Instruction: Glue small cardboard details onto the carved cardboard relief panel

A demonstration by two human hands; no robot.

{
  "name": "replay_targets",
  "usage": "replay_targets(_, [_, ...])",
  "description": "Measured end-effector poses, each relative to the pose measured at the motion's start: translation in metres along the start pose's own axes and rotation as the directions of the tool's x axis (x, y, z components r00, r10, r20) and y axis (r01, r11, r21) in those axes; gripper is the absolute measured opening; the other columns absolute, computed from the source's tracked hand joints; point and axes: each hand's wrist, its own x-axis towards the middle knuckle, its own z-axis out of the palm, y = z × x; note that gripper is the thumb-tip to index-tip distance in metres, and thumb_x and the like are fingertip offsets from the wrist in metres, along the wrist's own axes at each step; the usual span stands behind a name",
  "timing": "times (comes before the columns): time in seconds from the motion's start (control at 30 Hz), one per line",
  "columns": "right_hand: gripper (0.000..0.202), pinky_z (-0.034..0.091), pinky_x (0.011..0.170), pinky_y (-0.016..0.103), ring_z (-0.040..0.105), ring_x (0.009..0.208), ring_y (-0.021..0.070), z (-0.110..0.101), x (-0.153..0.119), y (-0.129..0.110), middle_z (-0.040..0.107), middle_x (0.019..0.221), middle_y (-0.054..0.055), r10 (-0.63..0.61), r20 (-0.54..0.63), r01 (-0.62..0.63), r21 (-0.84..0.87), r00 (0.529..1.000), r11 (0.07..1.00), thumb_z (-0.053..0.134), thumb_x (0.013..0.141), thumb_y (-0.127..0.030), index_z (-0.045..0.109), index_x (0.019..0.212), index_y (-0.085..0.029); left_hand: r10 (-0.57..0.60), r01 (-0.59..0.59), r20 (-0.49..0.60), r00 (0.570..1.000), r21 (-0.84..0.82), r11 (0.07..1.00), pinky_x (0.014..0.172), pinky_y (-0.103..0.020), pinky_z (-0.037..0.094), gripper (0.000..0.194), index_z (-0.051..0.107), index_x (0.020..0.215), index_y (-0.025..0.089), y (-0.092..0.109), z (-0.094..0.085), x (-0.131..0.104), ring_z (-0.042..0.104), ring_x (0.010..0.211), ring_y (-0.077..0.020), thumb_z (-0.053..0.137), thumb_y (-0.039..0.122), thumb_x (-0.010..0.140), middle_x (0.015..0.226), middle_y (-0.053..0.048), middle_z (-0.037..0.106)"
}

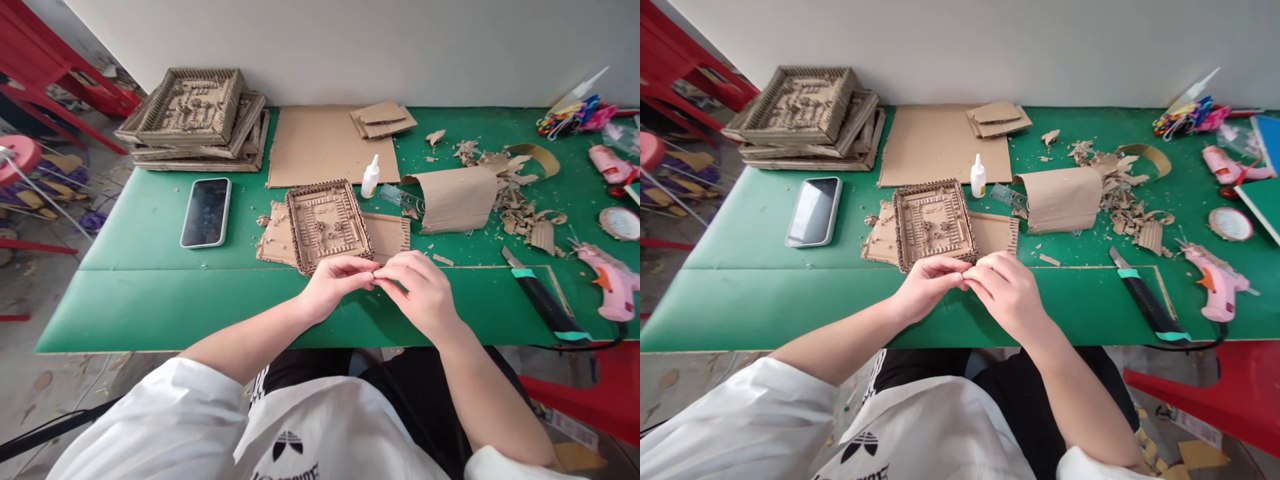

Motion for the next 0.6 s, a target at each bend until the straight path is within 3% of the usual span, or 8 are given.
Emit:
replay_targets(0.23, [0.009, 0.048, 0.068, 0.030, 0.056, 0.074, 0.0150, -0.0047, 0.0000, 0.0004, 0.061, 0.077, 0.003, 0.047, 0.130, -0.049, 0.015, 0.990, 0.999, 0.055, 0.085, -0.015, 0.053, 0.079, -0.021, -0.066, 0.067, 0.018, 0.998, -0.018, 0.998, 0.059, -0.023, 0.055, 0.032, 0.059, 0.069, 0.012, 0.0019, 0.0013, 0.0000, 0.068, 0.064, -0.0139, 0.082, 0.035, 0.062, 0.071, -0.003, 0.071])
replay_targets(0.37, [0.012, 0.047, 0.069, 0.029, 0.054, 0.075, 0.0148, -0.0065, 0.0005, 0.0008, 0.061, 0.075, 0.003, 0.000, 0.172, -0.003, 0.017, 0.985, 1.000, 0.055, 0.085, -0.013, 0.056, 0.077, -0.020, -0.164, 0.163, 0.023, 0.986, 0.028, 0.986, 0.052, -0.020, 0.052, 0.034, 0.057, 0.070, 0.012, 0.0018, -0.0001, -0.0001, 0.070, 0.064, -0.0161, 0.078, 0.038, 0.066, 0.066, -0.002, 0.069])
replay_targets(0.5, [0.011, 0.048, 0.070, 0.029, 0.056, 0.078, 0.0151, -0.0069, -0.0005, 0.0042, 0.064, 0.079, 0.004, -0.004, 0.166, -0.003, 0.043, 0.986, 0.999, 0.056, 0.085, -0.012, 0.061, 0.080, -0.021, -0.235, 0.234, 0.055, 0.971, 0.023, 0.972, 0.049, -0.019, 0.052, 0.034, 0.057, 0.079, 0.013, 0.0016, -0.0024, 0.0007, 0.070, 0.066, -0.0175, 0.080, 0.033, 0.064, 0.067, -0.003, 0.070])
replay_targets(0.6, [0.009, 0.048, 0.071, 0.031, 0.057, 0.077, 0.0160, -0.0076, -0.0011, 0.0067, 0.065, 0.079, 0.004, 0.043, 0.169, -0.040, -0.019, 0.985, 0.999, 0.057, 0.085, -0.017, 0.064, 0.083, -0.022, -0.217, 0.216, 0.041, 0.975, 0.010, 0.976, 0.048, -0.018, 0.051, 0.039, 0.058, 0.089, 0.014, 0.0015, -0.0024, 0.0020, 0.069, 0.066, -0.0159, 0.082, 0.029, 0.062, 0.071, -0.002, 0.069])
